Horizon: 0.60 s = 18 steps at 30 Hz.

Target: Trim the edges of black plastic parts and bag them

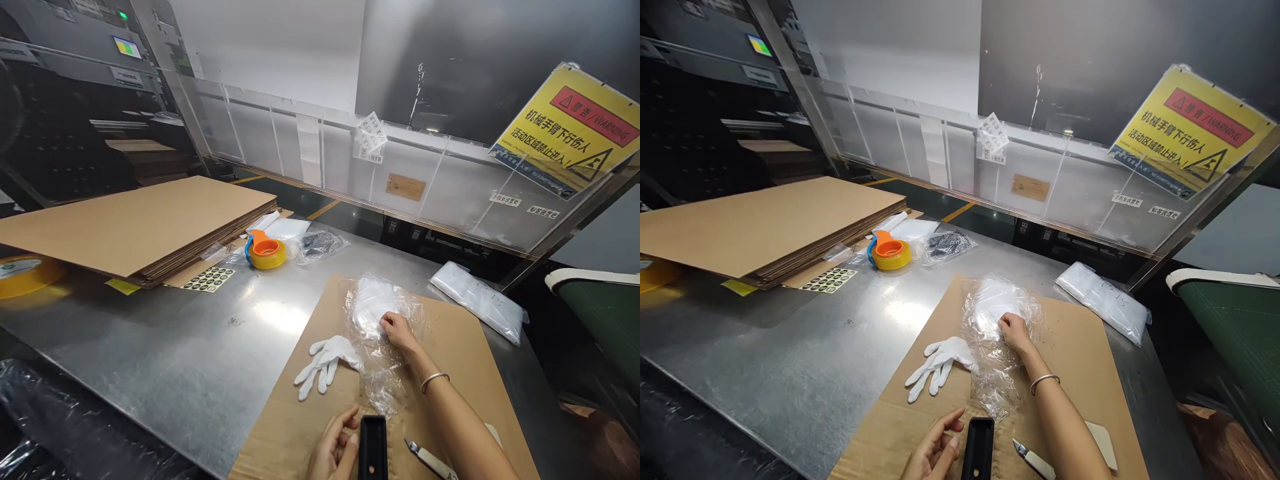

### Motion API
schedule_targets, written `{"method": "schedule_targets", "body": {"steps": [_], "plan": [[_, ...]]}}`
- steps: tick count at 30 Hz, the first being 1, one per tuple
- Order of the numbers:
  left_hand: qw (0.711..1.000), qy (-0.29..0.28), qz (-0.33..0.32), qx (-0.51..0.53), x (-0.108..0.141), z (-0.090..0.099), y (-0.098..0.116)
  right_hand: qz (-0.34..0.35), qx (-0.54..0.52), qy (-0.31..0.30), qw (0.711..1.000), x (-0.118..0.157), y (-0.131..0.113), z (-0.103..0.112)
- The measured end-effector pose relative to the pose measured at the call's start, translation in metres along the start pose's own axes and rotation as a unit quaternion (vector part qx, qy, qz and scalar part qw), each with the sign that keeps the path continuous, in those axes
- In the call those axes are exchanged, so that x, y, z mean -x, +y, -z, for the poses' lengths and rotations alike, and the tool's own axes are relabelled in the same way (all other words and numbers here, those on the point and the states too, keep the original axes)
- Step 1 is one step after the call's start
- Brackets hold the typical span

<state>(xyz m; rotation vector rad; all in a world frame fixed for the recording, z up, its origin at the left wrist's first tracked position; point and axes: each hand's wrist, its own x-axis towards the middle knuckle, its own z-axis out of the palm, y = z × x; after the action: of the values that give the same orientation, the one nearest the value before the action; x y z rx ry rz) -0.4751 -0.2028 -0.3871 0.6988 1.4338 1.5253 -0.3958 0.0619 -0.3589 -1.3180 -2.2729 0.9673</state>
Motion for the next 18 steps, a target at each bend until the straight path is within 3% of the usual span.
{"method": "schedule_targets", "body": {"steps": [5, 8, 15, 18], "plan": [[0.998, -0.026, -0.035, -0.053, -0.028, -0.006, 0.047, 0.022, -0.123, 0.012, 0.992, 0.013, -0.005, 0.014], [0.989, -0.038, -0.104, -0.098, -0.053, -0.012, 0.067, 0.032, -0.206, 0.000, 0.978, 0.031, -0.013, 0.021], [0.969, -0.089, -0.194, -0.127, -0.103, -0.038, 0.083, 0.028, -0.356, -0.025, 0.934, 0.080, -0.039, 0.026], [0.962, -0.128, -0.200, -0.137, -0.114, -0.044, 0.086, 0.013, -0.387, -0.028, 0.922, 0.089, -0.042, 0.027]]}}
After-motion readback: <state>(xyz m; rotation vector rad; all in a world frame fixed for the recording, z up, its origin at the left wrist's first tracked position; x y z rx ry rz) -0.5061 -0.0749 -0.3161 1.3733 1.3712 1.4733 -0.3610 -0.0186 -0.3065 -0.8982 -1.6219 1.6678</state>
